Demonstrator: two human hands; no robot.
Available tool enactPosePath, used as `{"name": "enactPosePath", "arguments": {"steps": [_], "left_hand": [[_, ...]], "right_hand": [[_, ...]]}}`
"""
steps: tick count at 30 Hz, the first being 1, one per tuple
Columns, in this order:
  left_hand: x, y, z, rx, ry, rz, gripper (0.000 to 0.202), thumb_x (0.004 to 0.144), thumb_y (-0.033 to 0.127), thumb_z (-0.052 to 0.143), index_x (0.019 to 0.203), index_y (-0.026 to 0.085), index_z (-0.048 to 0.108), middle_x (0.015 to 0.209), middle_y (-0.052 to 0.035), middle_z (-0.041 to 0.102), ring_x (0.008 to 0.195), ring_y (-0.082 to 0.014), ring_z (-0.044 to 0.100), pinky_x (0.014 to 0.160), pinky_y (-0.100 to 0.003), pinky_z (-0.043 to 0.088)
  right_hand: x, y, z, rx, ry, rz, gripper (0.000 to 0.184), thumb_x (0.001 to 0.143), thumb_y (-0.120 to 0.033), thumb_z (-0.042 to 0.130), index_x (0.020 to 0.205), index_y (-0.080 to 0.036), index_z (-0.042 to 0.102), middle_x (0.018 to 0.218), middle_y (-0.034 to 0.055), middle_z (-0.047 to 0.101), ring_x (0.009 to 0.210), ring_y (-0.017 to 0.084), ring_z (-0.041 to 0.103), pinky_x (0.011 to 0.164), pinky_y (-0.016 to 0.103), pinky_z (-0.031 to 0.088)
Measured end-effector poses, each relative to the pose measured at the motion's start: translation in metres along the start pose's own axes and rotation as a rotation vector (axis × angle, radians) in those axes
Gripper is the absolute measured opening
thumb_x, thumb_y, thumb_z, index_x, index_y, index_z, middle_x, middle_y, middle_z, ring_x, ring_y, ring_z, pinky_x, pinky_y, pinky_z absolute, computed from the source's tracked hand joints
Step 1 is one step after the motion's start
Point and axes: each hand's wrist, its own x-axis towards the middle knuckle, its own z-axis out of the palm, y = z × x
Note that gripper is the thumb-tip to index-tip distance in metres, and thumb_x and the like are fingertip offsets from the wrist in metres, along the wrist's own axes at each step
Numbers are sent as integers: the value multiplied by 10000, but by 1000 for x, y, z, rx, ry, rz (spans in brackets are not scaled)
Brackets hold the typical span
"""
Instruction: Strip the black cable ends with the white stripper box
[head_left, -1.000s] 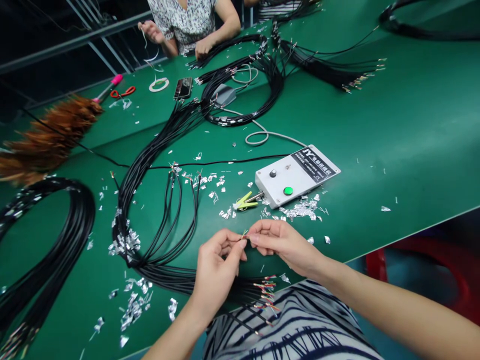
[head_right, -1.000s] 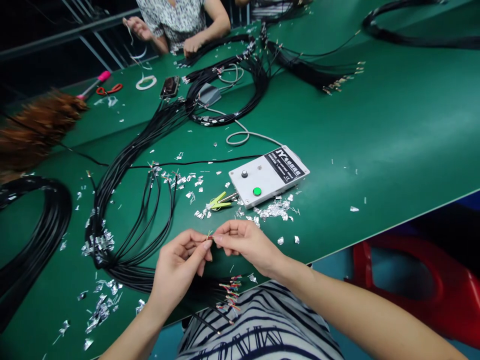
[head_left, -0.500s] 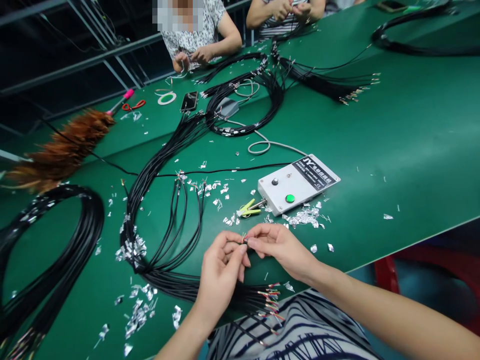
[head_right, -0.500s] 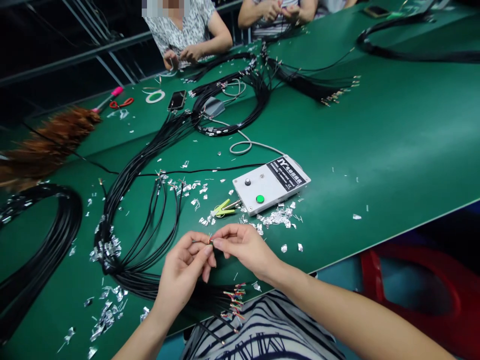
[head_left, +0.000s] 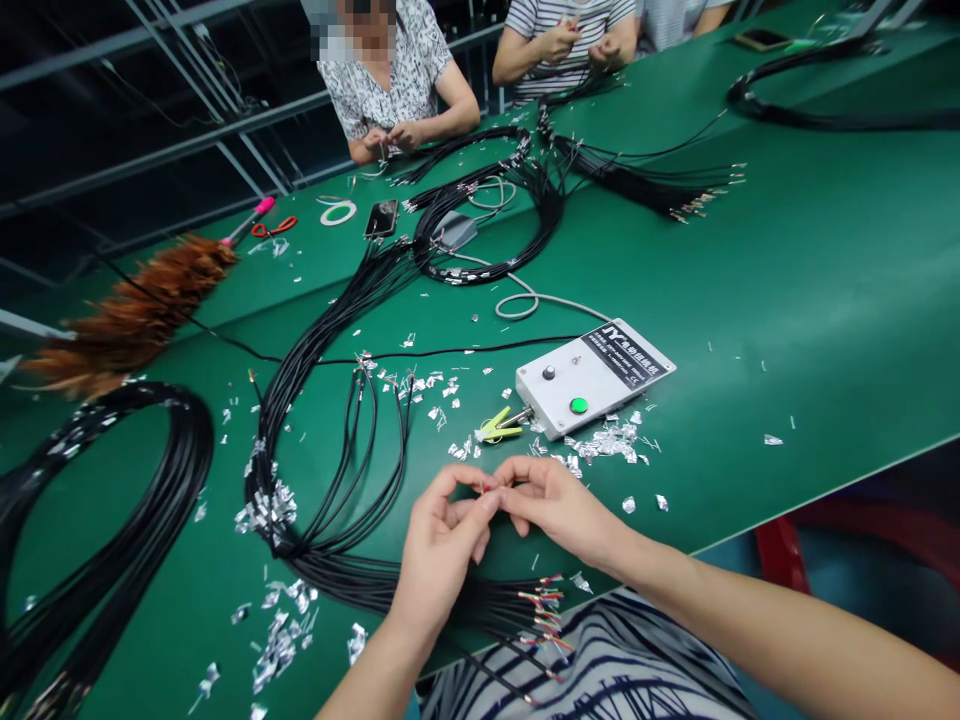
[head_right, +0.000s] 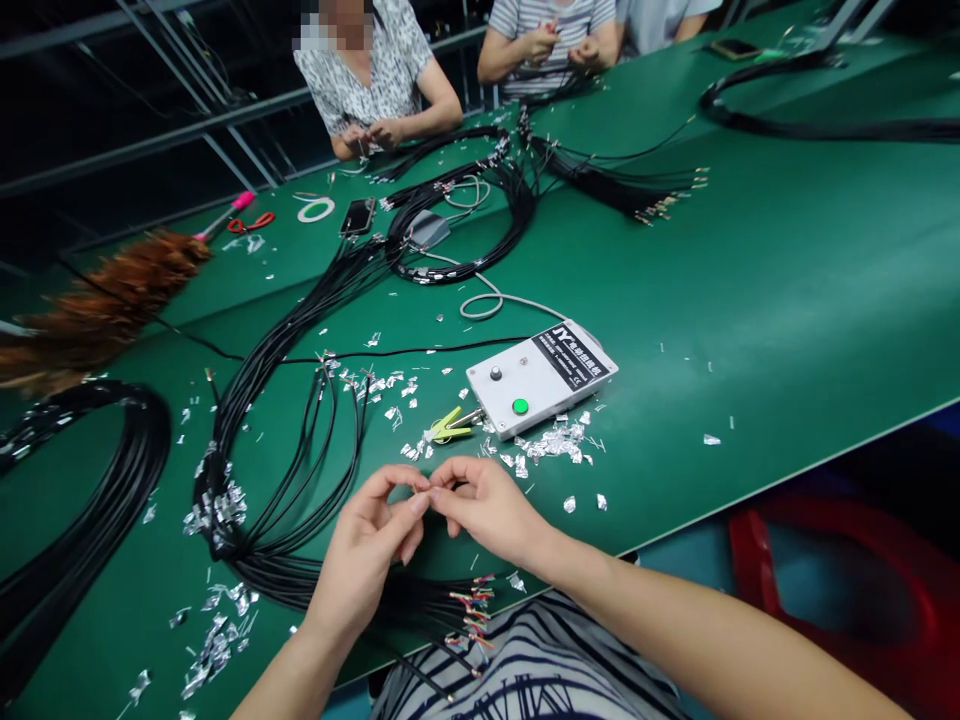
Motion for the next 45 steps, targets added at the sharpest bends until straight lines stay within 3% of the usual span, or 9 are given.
{"name": "enactPosePath", "arguments": {"steps": [6, 11, 17, 23, 27, 30, 33, 39, 45], "left_hand": [[-1, -9, 5, -59, 151, 75, 312, 792, 451, 715, 805, 177, 566, 582, 73, 469, 407, -47, 427, 418, -176, 263], [-4, -9, 7, 24, 182, 218, 280, 804, 402, 714, 760, 167, 570, 717, 36, 520, 499, -52, 463, 482, -185, 359], [0, -5, 2, 51, 127, 191, 239, 833, 363, 668, 763, 173, 542, 648, 45, 489, 492, -68, 441, 485, -195, 349], [0, -7, -2, 357, 60, 371, 177, 898, 237, 542, 731, 180, 543, 725, 6, 504, 607, -113, 477, 547, -225, 386], [4, -10, -5, 526, 77, 488, 194, 915, 187, 497, 730, 183, 554, 768, -18, 541, 737, -144, 526, 663, -247, 420], [14, -12, -8, 378, 128, 369, 169, 895, 245, 529, 737, 186, 538, 696, 11, 495, 595, -116, 471, 535, -223, 376], [27, -12, -10, 241, 166, 285, 162, 844, 293, 573, 733, 186, 523, 617, 39, 468, 483, -90, 409, 450, -207, 321], [45, -12, -12, 216, 204, 252, 154, 801, 284, 588, 711, 192, 504, 481, 79, 397, 423, -79, 368, 428, -188, 276], [53, -19, -9, 218, 198, 231, 167, 798, 289, 592, 706, 195, 490, 490, 85, 388, 425, -71, 357, 438, -187, 268]], "right_hand": [[-6, -6, -1, -356, 37, -71, 150, 848, -324, 571, 787, -186, 575, 625, -38, 534, 516, 106, 517, 513, 235, 384], [-13, -11, -12, -857, 122, -482, 162, 922, -186, 484, 808, -183, 599, 795, 26, 624, 676, 143, 579, 609, 261, 414], [-13, -18, -17, -1307, 167, -730, 188, 924, -259, 609, 1077, -153, 625, 995, 65, 698, 736, 174, 618, 659, 300, 376], [-3, -22, -17, -1537, 64, -991, 346, 1010, -240, 468, 711, -188, 636, 661, -13, 631, 607, 153, 534, 621, 322, 261], [-1, -27, -29, -1605, 93, -966, 290, 995, -241, 509, 754, -193, 664, 689, -10, 656, 662, 162, 532, 638, 322, 248], [7, -37, -36, -1706, 197, -899, 87, 914, -247, 649, 937, -174, 689, 929, 31, 725, 859, 204, 567, 694, 326, 277], [23, -44, -38, -1839, 218, -801, 169, 871, -200, 690, 1030, -146, 673, 1082, 70, 712, 977, 238, 544, 756, 346, 281], [44, -43, -40, -1967, 113, -743, 151, 896, -133, 632, 753, -173, 661, 740, 29, 660, 868, 212, 513, 740, 358, 232], [45, -45, -42, -1970, 99, -762, 205, 897, -100, 594, 721, -181, 659, 694, 24, 634, 828, 209, 481, 747, 365, 211]]}}
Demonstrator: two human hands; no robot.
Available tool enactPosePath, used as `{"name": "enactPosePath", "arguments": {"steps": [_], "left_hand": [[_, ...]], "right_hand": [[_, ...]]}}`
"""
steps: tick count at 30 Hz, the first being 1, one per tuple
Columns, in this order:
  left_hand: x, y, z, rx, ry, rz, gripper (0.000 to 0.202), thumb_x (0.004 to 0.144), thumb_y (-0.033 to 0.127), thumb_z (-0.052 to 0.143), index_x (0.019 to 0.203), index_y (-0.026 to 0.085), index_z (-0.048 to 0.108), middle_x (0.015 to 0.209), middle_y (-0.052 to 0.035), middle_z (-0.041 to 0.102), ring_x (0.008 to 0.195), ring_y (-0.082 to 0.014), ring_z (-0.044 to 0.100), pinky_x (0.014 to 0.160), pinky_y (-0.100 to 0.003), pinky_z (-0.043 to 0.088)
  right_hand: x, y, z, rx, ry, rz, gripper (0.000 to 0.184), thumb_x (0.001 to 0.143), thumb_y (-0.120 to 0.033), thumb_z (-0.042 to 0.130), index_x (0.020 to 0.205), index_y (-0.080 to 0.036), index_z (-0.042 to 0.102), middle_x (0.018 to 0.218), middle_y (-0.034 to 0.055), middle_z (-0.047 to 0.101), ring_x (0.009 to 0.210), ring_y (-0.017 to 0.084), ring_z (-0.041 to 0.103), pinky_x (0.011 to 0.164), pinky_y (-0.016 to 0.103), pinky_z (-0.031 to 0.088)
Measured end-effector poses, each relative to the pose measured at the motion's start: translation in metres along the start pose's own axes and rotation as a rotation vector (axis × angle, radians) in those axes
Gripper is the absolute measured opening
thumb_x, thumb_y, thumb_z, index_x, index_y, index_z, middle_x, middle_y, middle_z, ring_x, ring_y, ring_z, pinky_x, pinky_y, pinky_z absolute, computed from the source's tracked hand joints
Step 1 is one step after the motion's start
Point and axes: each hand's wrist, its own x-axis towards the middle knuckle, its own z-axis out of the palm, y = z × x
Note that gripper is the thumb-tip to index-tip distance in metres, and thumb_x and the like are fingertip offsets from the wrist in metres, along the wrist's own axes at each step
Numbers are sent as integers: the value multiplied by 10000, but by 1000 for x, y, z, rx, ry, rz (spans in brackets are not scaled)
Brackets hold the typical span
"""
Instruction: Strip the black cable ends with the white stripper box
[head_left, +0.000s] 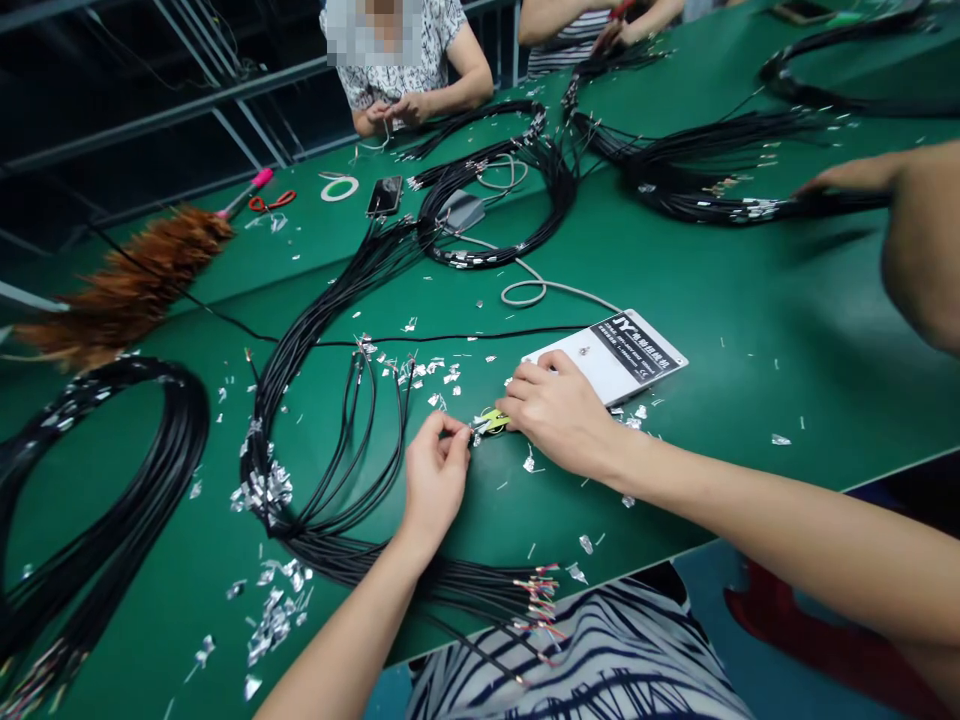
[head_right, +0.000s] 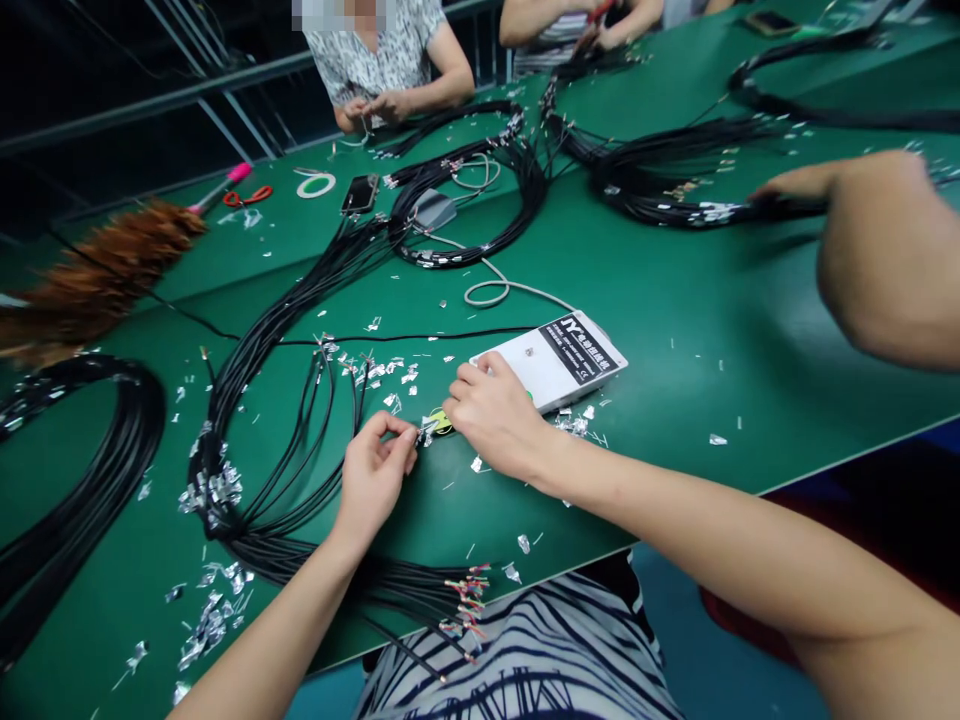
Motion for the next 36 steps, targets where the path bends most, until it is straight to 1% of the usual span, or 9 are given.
{"name": "enactPosePath", "arguments": {"steps": [10, 15, 17, 20, 22, 24, 28, 32, 36], "left_hand": [[5, 0, 4, 28, 1, -7, 190, 787, 301, 611, 688, 204, 482, 502, 79, 396, 431, -80, 373, 438, -197, 256], [5, 0, 4, 50, -6, -1, 182, 782, 303, 612, 693, 201, 490, 531, 72, 414, 439, -77, 373, 436, -195, 250], [5, -1, 4, 57, -9, 2, 176, 781, 298, 608, 696, 200, 490, 539, 70, 422, 447, -77, 378, 441, -194, 257], [4, -1, 3, 59, -15, 4, 164, 784, 292, 603, 702, 199, 494, 542, 70, 420, 452, -78, 376, 443, -193, 259], [4, 0, 3, 54, -20, 3, 161, 786, 289, 601, 703, 198, 497, 538, 73, 411, 448, -77, 363, 436, -193, 248], [3, 1, 3, 44, -23, 2, 161, 786, 289, 601, 702, 198, 499, 538, 73, 409, 445, -76, 352, 431, -193, 241], [3, 2, 3, 30, -20, 1, 162, 777, 297, 606, 705, 197, 501, 541, 70, 419, 449, -76, 361, 429, -189, 249], [3, 2, 1, 41, -11, -6, 163, 771, 292, 619, 701, 193, 509, 525, 70, 423, 440, -73, 365, 422, -184, 246], [-1, 0, -6, 50, 29, -2, 168, 775, 297, 622, 704, 189, 515, 494, 75, 417, 415, -72, 367, 407, -181, 243]], "right_hand": [[-1, 0, 0, -10, -1, 11, 205, 906, -121, 570, 736, -214, 638, 714, 22, 632, 841, 220, 496, 752, 387, 249], [-1, -3, -7, 45, -31, 38, 85, 876, -146, 631, 809, -194, 654, 817, 43, 693, 919, 243, 532, 776, 398, 264], [-7, 0, -13, 97, 9, 44, 33, 880, -176, 643, 904, -183, 664, 947, 61, 727, 978, 255, 549, 792, 402, 276], [-28, 9, -25, 199, 185, 119, 155, 920, -227, 611, 1067, -185, 635, 1125, 66, 725, 1063, 260, 575, 827, 406, 311], [-50, 14, -30, 273, 346, 223, 130, 933, -177, 575, 1052, -204, 617, 1098, 46, 739, 1043, 236, 610, 844, 395, 346], [-71, 15, -30, 304, 460, 308, 189, 906, -78, 546, 1025, -216, 598, 1074, 44, 743, 998, 219, 634, 863, 385, 377], [-96, 7, -17, 295, 460, 303, 333, 866, -18, 545, 1111, -242, 570, 1074, 32, 744, 1027, 226, 646, 866, 380, 387], [-97, 4, -4, 207, 455, 325, 399, 856, -15, 569, 1172, -260, 566, 972, -3, 760, 988, 214, 665, 850, 375, 359], [-95, 8, -2, 187, 476, 344, 396, 852, -31, 586, 1151, -290, 591, 962, -18, 755, 943, 206, 671, 884, 382, 360]]}}
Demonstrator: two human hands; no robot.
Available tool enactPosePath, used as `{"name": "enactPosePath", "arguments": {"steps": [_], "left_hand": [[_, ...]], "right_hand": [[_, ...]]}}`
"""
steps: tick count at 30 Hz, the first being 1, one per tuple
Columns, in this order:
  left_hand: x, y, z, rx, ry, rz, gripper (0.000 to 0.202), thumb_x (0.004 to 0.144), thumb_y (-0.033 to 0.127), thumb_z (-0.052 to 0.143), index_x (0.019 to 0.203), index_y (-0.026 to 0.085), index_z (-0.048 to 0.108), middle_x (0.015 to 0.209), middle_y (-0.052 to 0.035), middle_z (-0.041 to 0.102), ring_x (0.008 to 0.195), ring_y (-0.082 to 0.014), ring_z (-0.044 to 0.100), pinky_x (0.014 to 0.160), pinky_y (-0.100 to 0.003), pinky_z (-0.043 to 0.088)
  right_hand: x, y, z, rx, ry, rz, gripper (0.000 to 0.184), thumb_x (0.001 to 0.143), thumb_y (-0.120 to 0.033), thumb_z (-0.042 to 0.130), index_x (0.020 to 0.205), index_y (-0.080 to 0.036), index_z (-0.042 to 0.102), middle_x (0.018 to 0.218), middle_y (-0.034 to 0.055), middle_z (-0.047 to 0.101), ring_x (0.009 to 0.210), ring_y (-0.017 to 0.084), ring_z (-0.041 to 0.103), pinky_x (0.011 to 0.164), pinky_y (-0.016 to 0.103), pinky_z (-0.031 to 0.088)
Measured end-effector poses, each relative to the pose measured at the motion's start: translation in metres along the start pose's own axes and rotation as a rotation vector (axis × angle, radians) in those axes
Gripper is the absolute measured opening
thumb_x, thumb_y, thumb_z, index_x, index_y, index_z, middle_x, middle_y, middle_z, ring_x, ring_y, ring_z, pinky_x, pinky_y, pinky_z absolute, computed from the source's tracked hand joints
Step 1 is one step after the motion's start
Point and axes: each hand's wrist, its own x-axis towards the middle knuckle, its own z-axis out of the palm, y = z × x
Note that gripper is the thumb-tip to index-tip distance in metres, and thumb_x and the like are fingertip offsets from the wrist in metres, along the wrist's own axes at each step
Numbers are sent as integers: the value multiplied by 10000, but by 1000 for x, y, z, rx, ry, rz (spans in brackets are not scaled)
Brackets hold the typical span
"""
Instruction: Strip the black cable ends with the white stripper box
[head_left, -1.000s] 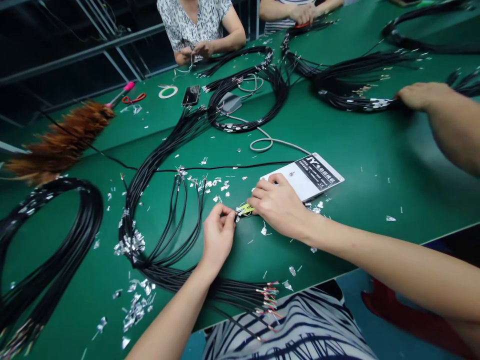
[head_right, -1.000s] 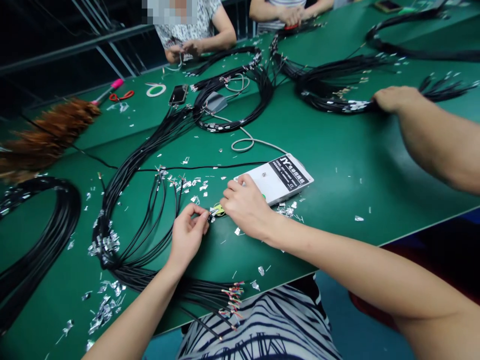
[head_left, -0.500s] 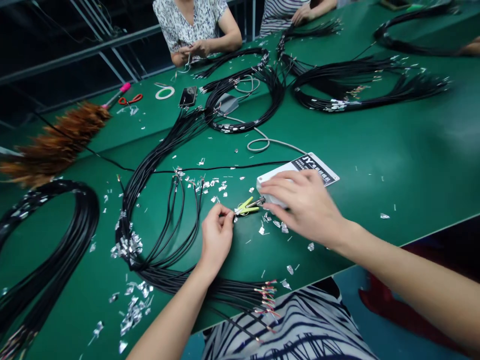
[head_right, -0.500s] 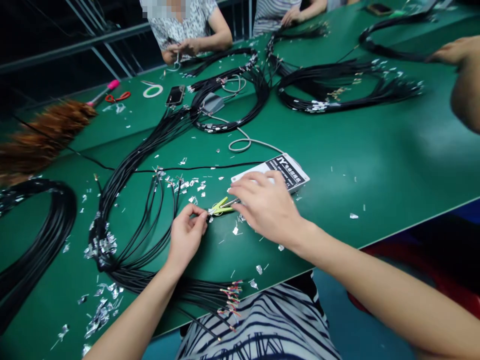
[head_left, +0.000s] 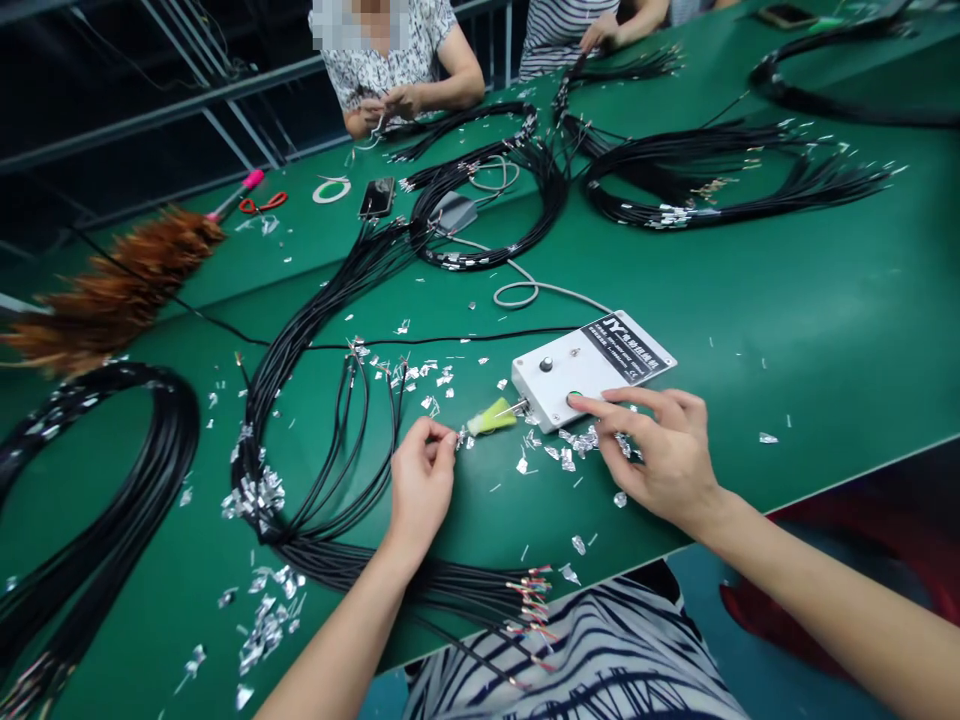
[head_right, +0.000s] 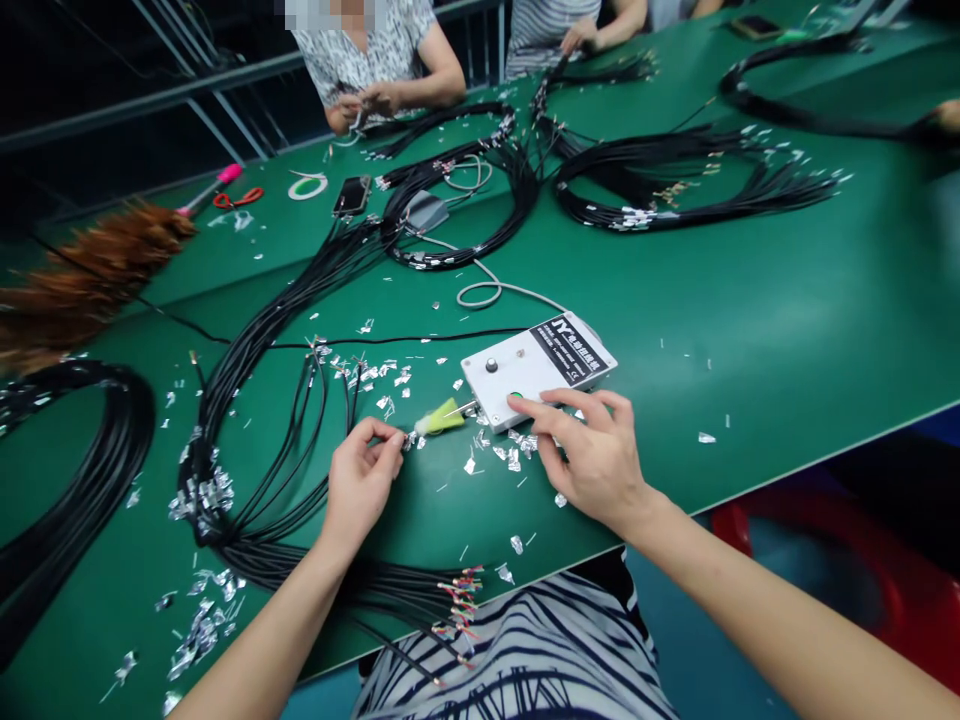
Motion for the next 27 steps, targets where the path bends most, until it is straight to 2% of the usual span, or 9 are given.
{"name": "enactPosePath", "arguments": {"steps": [5, 9, 12, 15, 17, 21, 24, 26, 27], "left_hand": [[4, 1, -16, -10, 62, 53, 157, 791, 302, 614, 752, 184, 517, 577, 57, 473, 445, -73, 442, 434, -181, 332], [40, 5, -46, 48, 213, 216, 178, 777, 224, 610, 907, 199, 491, 764, 18, 525, 563, -98, 540, 546, -219, 447], [77, 4, -71, 444, 414, 361, 289, 776, 106, 552, 1048, 183, 490, 856, -35, 544, 722, -178, 598, 719, -332, 509], [100, -1, -84, 857, 419, 293, 387, 792, 57, 481, 1174, 115, 504, 958, -150, 588, 996, -341, 591, 908, -527, 450], [105, -6, -84, 939, 395, 260, 390, 811, 79, 469, 1197, 99, 523, 1037, -207, 588, 1105, -413, 542, 946, -598, 404], [94, -4, -80, 928, 417, 274, 428, 833, 182, 534, 1257, 119, 517, 1120, -218, 555, 1138, -426, 516, 937, -597, 415], [64, 12, -72, 929, 412, 445, 415, 836, 248, 589, 1229, 120, 551, 1158, -218, 523, 1136, -408, 502, 927, -566, 417], [34, 26, -61, 867, 249, 623, 236, 883, 229, 541, 1090, 149, 620, 1020, -158, 577, 1031, -336, 550, 896, -488, 444], [17, 31, -54, 804, 67, 675, 171, 909, 203, 506, 1014, 175, 639, 912, -112, 603, 936, -285, 577, 854, -431, 464]], "right_hand": [[2, -10, -4, 151, 20, 37, 234, 859, -52, 580, 976, -254, 582, 1001, 29, 749, 1045, 245, 637, 887, 405, 422], [-6, -31, -8, 416, -124, -9, 183, 893, -77, 545, 1001, -223, 572, 974, 44, 733, 994, 214, 646, 866, 388, 462], [-13, -45, -10, 621, -387, -17, 126, 918, -138, 519, 981, -207, 604, 941, 45, 707, 937, 192, 636, 828, 369, 479], [-17, -52, -13, 680, -568, -2, 107, 908, -199, 526, 917, -204, 632, 910, 44, 663, 893, 189, 606, 795, 377, 465], [-18, -53, -14, 680, -623, -4, 104, 888, -221, 535, 896, -203, 638, 916, 46, 639, 889, 193, 591, 790, 386, 452], [-19, -55, -13, 668, -658, -5, 122, 889, -170, 517, 862, -207, 630, 908, 38, 627, 884, 182, 579, 791, 368, 439], [-16, -56, -10, 668, -643, 14, 159, 916, -141, 492, 840, -203, 618, 888, 32, 626, 877, 169, 572, 797, 347, 436], [-12, -57, -8, 672, -621, 39, 167, 935, -155, 485, 838, -197, 614, 875, 31, 626, 869, 167, 569, 804, 346, 433], [-11, -57, -7, 675, -609, 52, 168, 940, -162, 482, 838, -193, 612, 869, 32, 626, 864, 168, 568, 805, 347, 430]]}}
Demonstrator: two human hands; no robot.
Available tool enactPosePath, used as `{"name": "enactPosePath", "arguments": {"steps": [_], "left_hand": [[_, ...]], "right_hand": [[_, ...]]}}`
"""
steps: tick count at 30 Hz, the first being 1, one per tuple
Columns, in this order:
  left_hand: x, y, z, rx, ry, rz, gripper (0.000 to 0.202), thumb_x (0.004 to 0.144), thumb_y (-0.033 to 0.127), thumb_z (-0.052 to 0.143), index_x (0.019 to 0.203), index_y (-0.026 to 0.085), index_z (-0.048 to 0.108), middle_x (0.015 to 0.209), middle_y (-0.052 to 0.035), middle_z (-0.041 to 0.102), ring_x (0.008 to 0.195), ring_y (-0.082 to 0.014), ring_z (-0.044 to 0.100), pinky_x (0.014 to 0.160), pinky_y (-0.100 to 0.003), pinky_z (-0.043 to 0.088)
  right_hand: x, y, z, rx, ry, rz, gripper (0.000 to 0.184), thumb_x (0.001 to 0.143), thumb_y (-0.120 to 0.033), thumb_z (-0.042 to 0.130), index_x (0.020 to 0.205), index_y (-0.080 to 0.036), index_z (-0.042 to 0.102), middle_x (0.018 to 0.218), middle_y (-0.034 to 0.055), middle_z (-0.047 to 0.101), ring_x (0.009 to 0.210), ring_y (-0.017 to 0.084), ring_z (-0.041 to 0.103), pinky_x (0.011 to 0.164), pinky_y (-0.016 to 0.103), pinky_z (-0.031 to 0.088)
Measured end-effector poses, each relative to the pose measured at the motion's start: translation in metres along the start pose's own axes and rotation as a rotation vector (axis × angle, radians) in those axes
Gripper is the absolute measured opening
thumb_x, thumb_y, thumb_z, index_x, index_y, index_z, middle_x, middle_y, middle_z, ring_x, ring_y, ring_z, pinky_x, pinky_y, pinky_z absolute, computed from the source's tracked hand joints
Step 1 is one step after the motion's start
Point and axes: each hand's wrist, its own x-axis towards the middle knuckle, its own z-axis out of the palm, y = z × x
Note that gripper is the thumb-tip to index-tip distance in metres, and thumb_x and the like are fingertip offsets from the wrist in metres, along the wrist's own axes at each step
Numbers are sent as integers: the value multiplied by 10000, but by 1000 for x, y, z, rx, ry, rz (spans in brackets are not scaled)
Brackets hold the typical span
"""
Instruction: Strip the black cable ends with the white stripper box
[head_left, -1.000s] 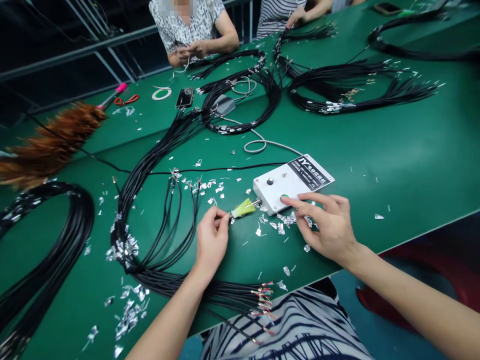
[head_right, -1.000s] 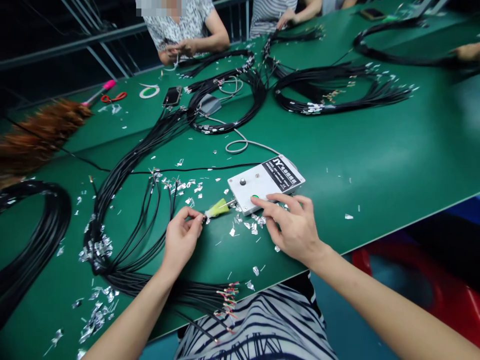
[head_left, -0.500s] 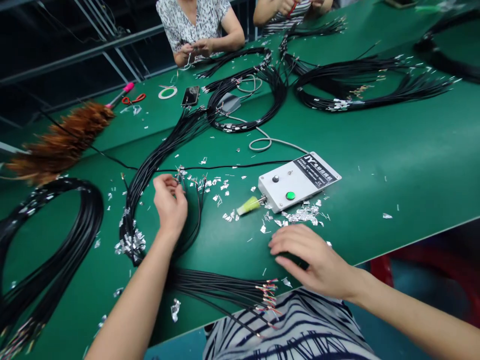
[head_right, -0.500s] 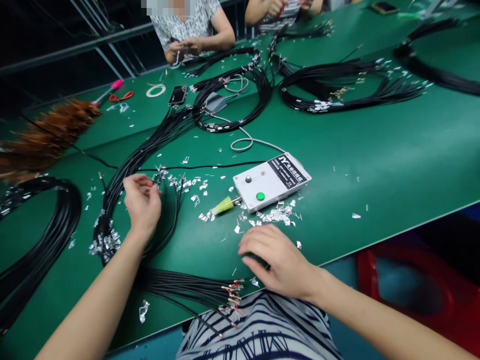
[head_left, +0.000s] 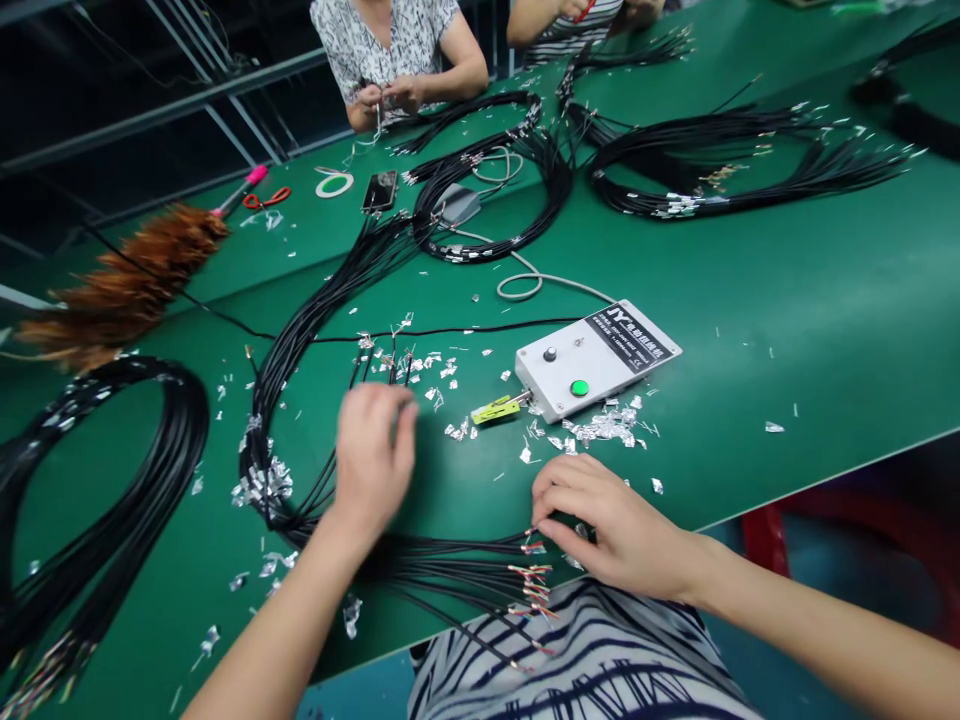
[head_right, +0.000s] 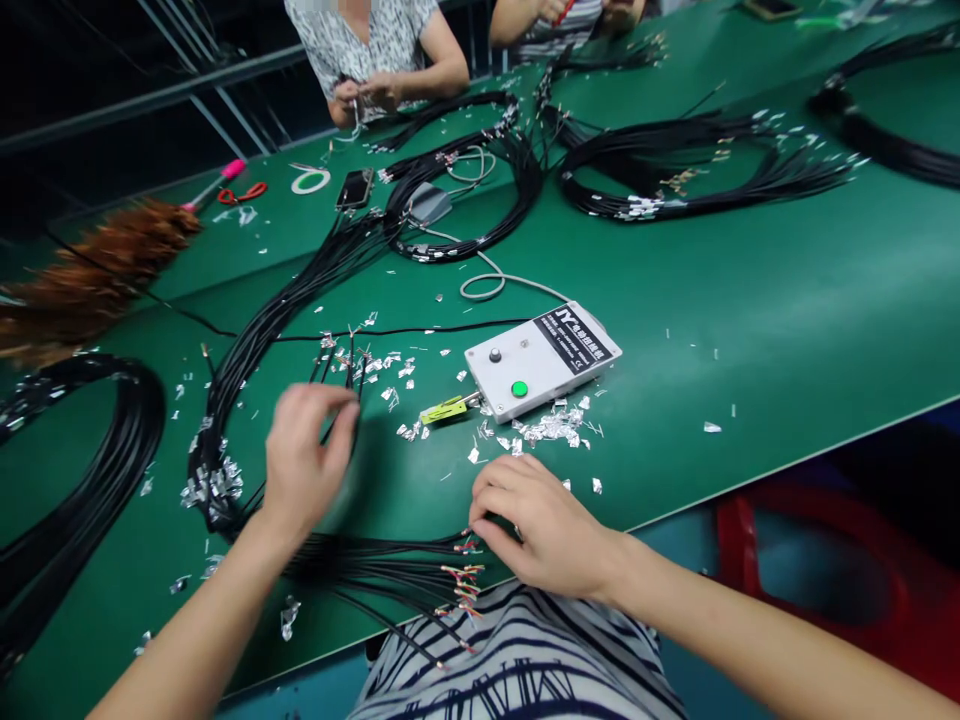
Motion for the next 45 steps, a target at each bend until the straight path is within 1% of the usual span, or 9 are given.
{"name": "enactPosePath", "arguments": {"steps": [3, 6, 10, 15, 17, 22, 28, 35, 45], "left_hand": [[-28, 40, -7, -267, -537, 149, 177, 926, 150, 496, 958, 217, 656, 870, -60, 655, 838, -218, 608, 753, -327, 489], [-46, 55, -6, -264, -757, 80, 143, 918, 149, 531, 910, 212, 660, 856, -53, 682, 821, -224, 626, 744, -333, 484], [-48, 52, -7, -380, -681, -64, 156, 937, 163, 500, 848, 204, 621, 818, -35, 668, 771, -188, 620, 716, -289, 474], [-37, 57, -10, -542, -521, -235, 127, 944, 238, 486, 896, 200, 597, 811, -19, 651, 732, -159, 599, 644, -243, 462], [-34, 61, -8, -587, -507, -268, 146, 946, 258, 491, 937, 196, 623, 874, -31, 678, 772, -159, 614, 659, -236, 465], [-32, 69, -1, -654, -485, -341, 170, 934, 250, 506, 864, 185, 647, 781, -7, 668, 680, -128, 580, 606, -211, 439], [-33, 70, 6, -743, -462, -450, 153, 897, 247, 543, 813, 173, 648, 681, 5, 631, 604, -112, 541, 555, -202, 412], [-35, 71, 7, -911, -394, -617, 173, 868, 309, 573, 785, 160, 599, 591, 22, 548, 504, -95, 451, 484, -212, 362], [-35, 69, 10, -975, -441, -708, 233, 858, 377, 573, 837, 147, 603, 574, 27, 536, 440, -75, 379, 425, -203, 290]], "right_hand": [[6, 1, -1, 2, 34, 20, 165, 942, -169, 477, 842, -187, 607, 861, 36, 633, 856, 176, 565, 792, 347, 422], [10, 3, -1, -10, 32, 40, 155, 934, -160, 481, 848, -190, 606, 851, 34, 645, 857, 181, 573, 784, 344, 417], [6, 0, -2, 23, 19, -4, 165, 919, -141, 479, 834, -189, 611, 914, 44, 679, 899, 178, 588, 805, 343, 413], [-1, -4, -7, 201, -247, -175, 112, 891, -197, 580, 819, -213, 665, 887, 2, 736, 867, 161, 619, 790, 328, 405], [3, -3, -10, 307, -191, -102, 105, 890, -268, 622, 834, -205, 687, 899, 19, 744, 869, 167, 631, 809, 332, 421], [27, 2, -8, 647, 126, 352, 204, 886, -377, 609, 860, -187, 677, 808, 39, 713, 748, 161, 628, 675, 290, 461], [46, -5, 4, 1152, 179, 549, 330, 739, -482, 754, 829, -184, 645, 669, -19, 641, 591, 94, 526, 546, 225, 344], [39, -5, 20, 1309, 144, 634, 320, 672, -387, 819, 830, -182, 632, 650, -46, 600, 565, 75, 474, 543, 220, 308], [43, -3, 10, 1234, 208, 577, 235, 748, -399, 733, 824, -183, 685, 712, -6, 651, 590, 91, 501, 545, 237, 314]]}}
